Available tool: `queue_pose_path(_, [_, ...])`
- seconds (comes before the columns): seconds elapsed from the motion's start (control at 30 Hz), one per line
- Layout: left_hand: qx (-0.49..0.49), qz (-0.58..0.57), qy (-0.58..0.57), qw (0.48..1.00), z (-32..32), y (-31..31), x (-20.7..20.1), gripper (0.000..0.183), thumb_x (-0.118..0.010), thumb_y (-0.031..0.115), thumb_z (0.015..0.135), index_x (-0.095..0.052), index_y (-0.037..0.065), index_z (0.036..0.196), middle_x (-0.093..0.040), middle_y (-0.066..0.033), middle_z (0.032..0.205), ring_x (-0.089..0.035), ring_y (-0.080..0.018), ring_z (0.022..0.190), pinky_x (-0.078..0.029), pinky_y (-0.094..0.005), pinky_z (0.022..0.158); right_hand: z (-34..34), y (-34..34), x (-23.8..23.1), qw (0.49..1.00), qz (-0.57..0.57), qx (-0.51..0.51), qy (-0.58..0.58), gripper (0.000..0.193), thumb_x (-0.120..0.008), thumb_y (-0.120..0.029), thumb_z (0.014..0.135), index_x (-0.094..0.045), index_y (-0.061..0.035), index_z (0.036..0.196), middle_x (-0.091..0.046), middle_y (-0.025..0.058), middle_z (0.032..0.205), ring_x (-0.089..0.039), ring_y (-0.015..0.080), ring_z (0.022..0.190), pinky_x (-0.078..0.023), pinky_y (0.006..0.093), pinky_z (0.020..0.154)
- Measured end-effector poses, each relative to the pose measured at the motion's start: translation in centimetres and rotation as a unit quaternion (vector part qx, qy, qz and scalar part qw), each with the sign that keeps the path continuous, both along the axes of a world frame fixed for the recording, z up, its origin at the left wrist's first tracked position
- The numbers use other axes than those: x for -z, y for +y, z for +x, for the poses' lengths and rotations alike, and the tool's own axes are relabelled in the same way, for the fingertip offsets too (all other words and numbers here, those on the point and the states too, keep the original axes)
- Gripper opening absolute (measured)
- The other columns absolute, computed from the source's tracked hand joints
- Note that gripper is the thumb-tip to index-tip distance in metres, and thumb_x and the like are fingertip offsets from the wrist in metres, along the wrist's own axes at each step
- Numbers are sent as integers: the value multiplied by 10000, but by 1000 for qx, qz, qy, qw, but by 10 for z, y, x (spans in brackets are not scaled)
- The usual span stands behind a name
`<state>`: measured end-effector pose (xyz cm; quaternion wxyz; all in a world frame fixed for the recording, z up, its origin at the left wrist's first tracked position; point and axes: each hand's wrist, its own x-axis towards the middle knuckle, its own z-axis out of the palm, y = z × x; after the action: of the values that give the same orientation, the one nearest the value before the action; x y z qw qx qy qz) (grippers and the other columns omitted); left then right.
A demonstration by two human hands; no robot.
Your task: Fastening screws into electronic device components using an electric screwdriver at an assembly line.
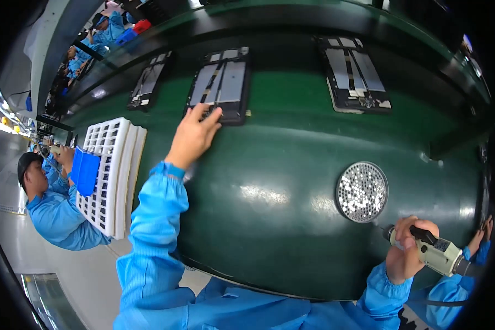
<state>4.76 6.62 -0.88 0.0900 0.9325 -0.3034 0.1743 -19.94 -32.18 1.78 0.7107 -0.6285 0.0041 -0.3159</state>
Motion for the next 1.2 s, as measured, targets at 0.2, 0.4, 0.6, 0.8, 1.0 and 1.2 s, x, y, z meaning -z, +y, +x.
queue_pose_path(0.2, [-72, 119, -42, 989, 100, 89, 0, 393, -637, 79, 764, -633, 123, 1154, -540, -205, 1186, -569, -377, 1029, -480, -422, 859, 8, -5, 3, 999, -7, 37, -1, 353, -680, -182, 783, -507, -43, 1057, -470, 53, 662, -442, 156, 622, -339, 291, 582])
queue_pose_path(0.4, [-280, 244, 47, 927, 155, 144, -56, 781, -763, 272, 671, -412, 135, 1356, -488, -221, 1257, -500, -404, 1144, -448, -456, 945, 5, -26, 15, 994, -46, 104, 3, 344, -632, -158, 805, -495, -43, 1098, -440, 45, 695, -402, 142, 648, -320, 285, 610])
queue_pose_path(0.6, [-297, 208, 323, 874, 208, 216, -65, 1108, -792, 509, 636, -215, 54, 1465, -441, -254, 1365, -418, -354, 1286, -344, -390, 1061, 1, -38, 23, 988, -78, 137, 6, 324, -609, -174, 825, -530, -47, 1113, -409, 23, 691, -397, 151, 688, -320, 295, 646])
queue_pose_path(0.8, [-230, 169, 341, 896, 203, 229, -54, 1215, -892, 321, 533, -166, 110, 1484, -432, -215, 1381, -432, -344, 1274, -375, -413, 1038, -10, -47, 25, 984, -102, 145, 33, 295, -526, -116, 824, -526, -8, 1098, -395, 33, 737, -365, 153, 714, -311, 294, 672])
queue_pose_path(1.0, [-161, 128, 301, 931, 209, 239, -41, 1150, -859, 254, 521, -218, 60, 1455, -529, -290, 1200, -513, -408, 1154, -418, -408, 991, -7, -49, 29, 981, -116, 151, 34, 340, -558, -207, 870, -523, -69, 1178, -371, 19, 697, -355, 153, 688, -296, 317, 655])
queue_pose_path(1.2, [-287, 152, 100, 941, 206, 242, -29, 871, -568, 18, 651, -197, 28, 1439, -572, -326, 1086, -539, -450, 1069, -440, -436, 936, -11, -53, 35, 987, -110, 113, -17, 331, -522, -117, 843, -503, -12, 1157, -387, 26, 740, -330, 133, 686, -291, 290, 659])
